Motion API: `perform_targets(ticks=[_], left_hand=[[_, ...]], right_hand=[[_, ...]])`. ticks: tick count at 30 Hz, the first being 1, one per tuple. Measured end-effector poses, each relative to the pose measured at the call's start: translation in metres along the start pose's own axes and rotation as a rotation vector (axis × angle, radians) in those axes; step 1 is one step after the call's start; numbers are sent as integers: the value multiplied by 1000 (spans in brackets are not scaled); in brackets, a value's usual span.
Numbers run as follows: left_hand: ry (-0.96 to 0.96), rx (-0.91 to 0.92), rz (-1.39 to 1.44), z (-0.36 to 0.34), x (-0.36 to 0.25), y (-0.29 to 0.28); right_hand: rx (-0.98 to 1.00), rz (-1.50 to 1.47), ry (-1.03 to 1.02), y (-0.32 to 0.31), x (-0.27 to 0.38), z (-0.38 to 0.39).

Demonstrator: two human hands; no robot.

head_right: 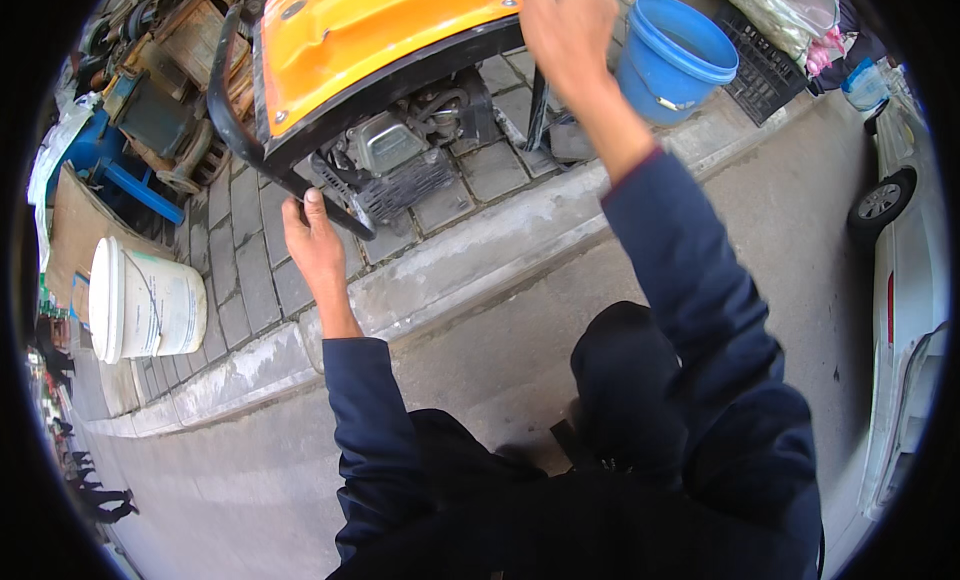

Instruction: The person repositions an orange portable generator, opens its cover, retrieves a T-handle wrench, and uses it to loosen and remove a bolt from the engine area. The person then removes a small metal component and closes the generator cover.

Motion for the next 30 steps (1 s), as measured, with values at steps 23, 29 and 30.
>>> perform_targets(ticks=[23, 29, 30], left_hand=[[-131, 16, 67, 46, -12, 4], [104, -113, 28, 58, -36, 3], [76, -76, 101, 62, -36, 7]], right_hand=[[882, 229, 61, 54, -3, 139], [1014, 109, 133, 38, -14, 153], [1016, 38, 180, 38, -18, 152]])
Point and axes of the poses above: each hand's wrist, its own z-axis away from the middle knuckle, its own y-axis out of the palm, x = y × z, the point moved 4 cm from there along -z, towards the middle knuckle, and after that the axes turned 9 degrees about y, right-handed, at the moved point
